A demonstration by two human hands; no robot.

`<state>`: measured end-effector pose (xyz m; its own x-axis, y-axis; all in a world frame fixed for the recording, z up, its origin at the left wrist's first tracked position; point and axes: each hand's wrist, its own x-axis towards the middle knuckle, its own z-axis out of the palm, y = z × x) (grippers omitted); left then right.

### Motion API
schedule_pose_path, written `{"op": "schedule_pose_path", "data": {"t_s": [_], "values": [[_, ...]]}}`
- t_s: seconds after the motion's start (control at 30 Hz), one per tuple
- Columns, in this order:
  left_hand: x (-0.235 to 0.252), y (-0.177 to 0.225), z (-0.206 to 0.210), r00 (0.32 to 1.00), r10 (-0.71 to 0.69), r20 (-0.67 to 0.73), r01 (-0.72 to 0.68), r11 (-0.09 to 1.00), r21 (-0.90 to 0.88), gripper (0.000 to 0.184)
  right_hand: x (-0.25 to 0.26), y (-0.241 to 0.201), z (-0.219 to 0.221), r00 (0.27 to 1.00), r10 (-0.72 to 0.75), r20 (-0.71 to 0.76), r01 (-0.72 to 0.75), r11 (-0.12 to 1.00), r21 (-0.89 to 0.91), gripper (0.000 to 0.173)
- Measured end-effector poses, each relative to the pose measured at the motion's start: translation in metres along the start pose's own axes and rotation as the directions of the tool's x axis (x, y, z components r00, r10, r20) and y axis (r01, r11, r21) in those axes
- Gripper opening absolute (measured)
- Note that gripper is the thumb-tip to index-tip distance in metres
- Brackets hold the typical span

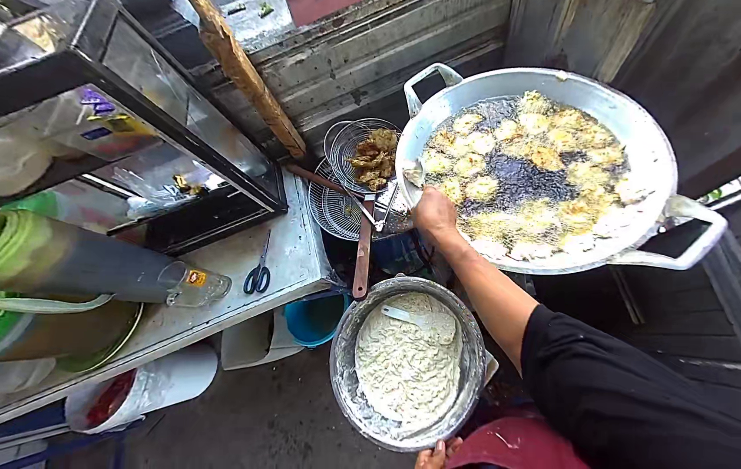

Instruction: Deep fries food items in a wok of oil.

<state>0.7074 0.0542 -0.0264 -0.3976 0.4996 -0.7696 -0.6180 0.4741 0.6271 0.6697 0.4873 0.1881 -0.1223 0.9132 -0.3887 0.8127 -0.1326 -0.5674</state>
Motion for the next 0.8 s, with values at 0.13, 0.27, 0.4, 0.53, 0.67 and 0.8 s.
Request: {"op": "schedule_pose_path", "data": {"t_s": [0.13,0.27,0.4,0.53,0.67,0.8], "values": [[0.002,-0.001,0.003,0.995,-0.087,-0.041,0.084,0.993,-0.078,0.019,0.002,0.011,-0.003,0.999,-0.031,0.008,0.031,1.0,-0.004,0.033],[0.018,-0.029,-0.009,0.995,-0.099,-0.03,0.092,0.979,-0.183,0.018,0.011,0.015,-0.012,1.0,-0.008,0.011,0.008,1.0,-0.008,0.034],[-0.021,0.044,0.034,0.966,-0.199,-0.164,0.163,0.963,-0.213,0.016,0.019,0.018,-0.018,0.998,-0.065,0.004,0.065,0.997,0.028,0.035],[-0.028,0.041,0.037,0.994,-0.053,-0.091,0.027,0.963,-0.269,0.017,-0.013,0.037,-0.049,0.947,-0.317,-0.042,0.32,0.942,0.1,0.041],[-0.025,0.035,0.04,0.984,-0.111,-0.137,0.064,0.947,-0.314,0.015,-0.08,0.078,-0.057,0.728,-0.615,0.302,0.631,0.774,0.057,0.033],[-0.023,0.029,0.043,0.984,-0.107,-0.145,0.043,0.922,-0.386,0.016,-0.133,0.13,0.01,0.657,-0.383,0.649,0.715,0.59,-0.375,0.027]]}}
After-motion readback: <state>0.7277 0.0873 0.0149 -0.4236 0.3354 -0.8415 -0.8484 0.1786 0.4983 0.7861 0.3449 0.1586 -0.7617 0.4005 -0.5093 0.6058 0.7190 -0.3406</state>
